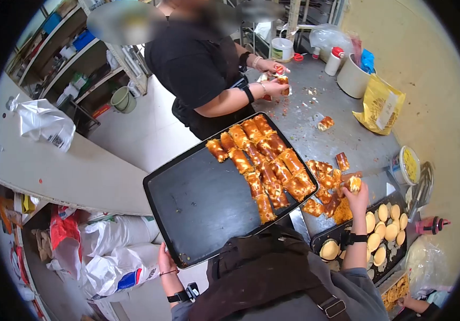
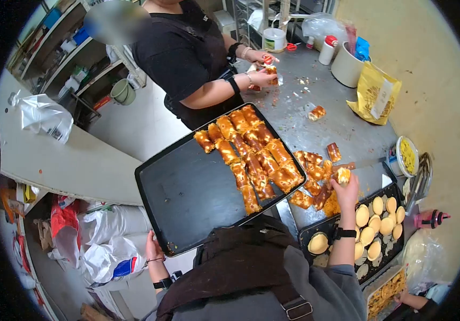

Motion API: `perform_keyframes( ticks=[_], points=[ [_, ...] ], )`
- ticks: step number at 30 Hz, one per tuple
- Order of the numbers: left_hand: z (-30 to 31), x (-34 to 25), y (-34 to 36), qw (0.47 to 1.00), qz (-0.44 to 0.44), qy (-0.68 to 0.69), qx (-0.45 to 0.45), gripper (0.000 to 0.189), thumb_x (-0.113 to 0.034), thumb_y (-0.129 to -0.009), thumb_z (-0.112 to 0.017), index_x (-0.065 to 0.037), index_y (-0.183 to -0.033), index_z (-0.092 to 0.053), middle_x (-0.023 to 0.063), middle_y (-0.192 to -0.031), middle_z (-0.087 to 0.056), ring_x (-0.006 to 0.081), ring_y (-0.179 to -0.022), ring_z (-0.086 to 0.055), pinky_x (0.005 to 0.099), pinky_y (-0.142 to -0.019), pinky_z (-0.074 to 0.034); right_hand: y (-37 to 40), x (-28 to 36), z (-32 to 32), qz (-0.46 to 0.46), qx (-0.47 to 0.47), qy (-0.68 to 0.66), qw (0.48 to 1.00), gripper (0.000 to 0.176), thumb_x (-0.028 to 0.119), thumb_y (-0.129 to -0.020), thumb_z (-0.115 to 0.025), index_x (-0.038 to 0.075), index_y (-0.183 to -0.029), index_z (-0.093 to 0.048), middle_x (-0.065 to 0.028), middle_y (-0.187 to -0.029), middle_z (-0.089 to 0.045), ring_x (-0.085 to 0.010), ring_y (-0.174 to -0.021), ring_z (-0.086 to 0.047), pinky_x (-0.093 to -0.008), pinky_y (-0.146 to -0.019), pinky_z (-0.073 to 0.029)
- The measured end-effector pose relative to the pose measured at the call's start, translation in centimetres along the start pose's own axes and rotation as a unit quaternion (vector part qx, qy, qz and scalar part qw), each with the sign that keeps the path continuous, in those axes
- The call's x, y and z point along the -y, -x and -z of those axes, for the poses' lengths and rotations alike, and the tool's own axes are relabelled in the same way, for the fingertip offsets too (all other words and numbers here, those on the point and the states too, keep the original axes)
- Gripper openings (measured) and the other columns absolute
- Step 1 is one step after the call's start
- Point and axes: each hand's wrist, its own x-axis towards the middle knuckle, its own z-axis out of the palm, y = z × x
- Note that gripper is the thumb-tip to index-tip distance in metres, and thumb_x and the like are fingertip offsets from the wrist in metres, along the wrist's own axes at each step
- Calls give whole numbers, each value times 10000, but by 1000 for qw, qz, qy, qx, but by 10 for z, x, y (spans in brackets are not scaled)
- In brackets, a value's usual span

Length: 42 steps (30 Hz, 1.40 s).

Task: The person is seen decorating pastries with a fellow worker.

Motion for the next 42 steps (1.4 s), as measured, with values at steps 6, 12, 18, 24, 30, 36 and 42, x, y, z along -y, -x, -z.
perform_keyframes(
  ticks=[6, 12, 18, 24, 30, 36, 42],
  points=[
    [19, 11, -20, 1000, -5, -8, 13, 669, -588, -853, -372, 4, -1080, -584, 131, -1053, -625, 281, -1017, -554, 385, -924, -392, -3, 166, -36, 103, 125, -234, 959, 584, 70, -639, -734, 79, -1160, -471, -102, -975, -595, -205, -902, -580, -330, -818, -461],
    [15, 8, -16, 999, 3, 37, 3, 427, -387, -912, -396, -50, -1142, -520, 141, -1005, -627, 260, -906, -611, 395, -791, -491, 22, 259, -143, 206, 256, -228, 917, 527, 305, -604, -739, 98, -1025, -498, -127, -889, -613, -318, -876, -588, -402, -830, -426],
    [-15, -6, 13, 999, 9, 29, -13, 416, -373, -914, -381, -58, -1136, -536, 140, -1021, -626, 260, -921, -609, 386, -796, -490, 45, 278, -216, 264, 199, -35, 943, 554, 310, -596, -749, 41, -1009, -495, -125, -1002, -545, -286, -1071, -476, -513, -999, -249],
    [9, 12, -12, 999, -35, 36, 7, 374, -328, -919, -395, -47, -1141, -503, 113, -1023, -615, 233, -921, -612, 376, -789, -496, 56, 261, -207, 345, 173, 105, 917, 513, 326, -591, -735, 35, -964, -538, -121, -1053, -496, -279, -1135, -401, -597, -1017, -179],
    [5, 9, -8, 999, -26, 47, 7, 357, -313, -915, -414, -49, -1142, -494, 120, -1031, -605, 232, -933, -605, 370, -813, -485, 63, 266, -202, 330, 246, 154, 898, 451, 296, -623, -703, 48, -968, -551, -114, -979, -552, -276, -1063, -468, -591, -1013, -195],
    [-11, 1, 9, 1000, -5, 3, 12, 626, -564, -858, -383, -9, -1040, -607, 121, -998, -646, 263, -918, -608, 355, -847, -464, 61, 263, -232, 373, 235, 199, 875, 267, 199, -745, -565, 93, -986, -613, -64, -953, -591, -240, -1026, -506, -575, -1000, -214],
    [-13, -5, 16, 999, -37, -23, 6, 577, -524, -870, -398, -23, -1094, -575, 114, -1031, -632, 272, -964, -592, 386, -886, -451, 51, 273, -236, 318, 269, 158, 895, 295, 268, -702, -575, 82, -915, -659, -65, -935, -635, -249, -989, -530, -514, -934, -268]
  ],
)
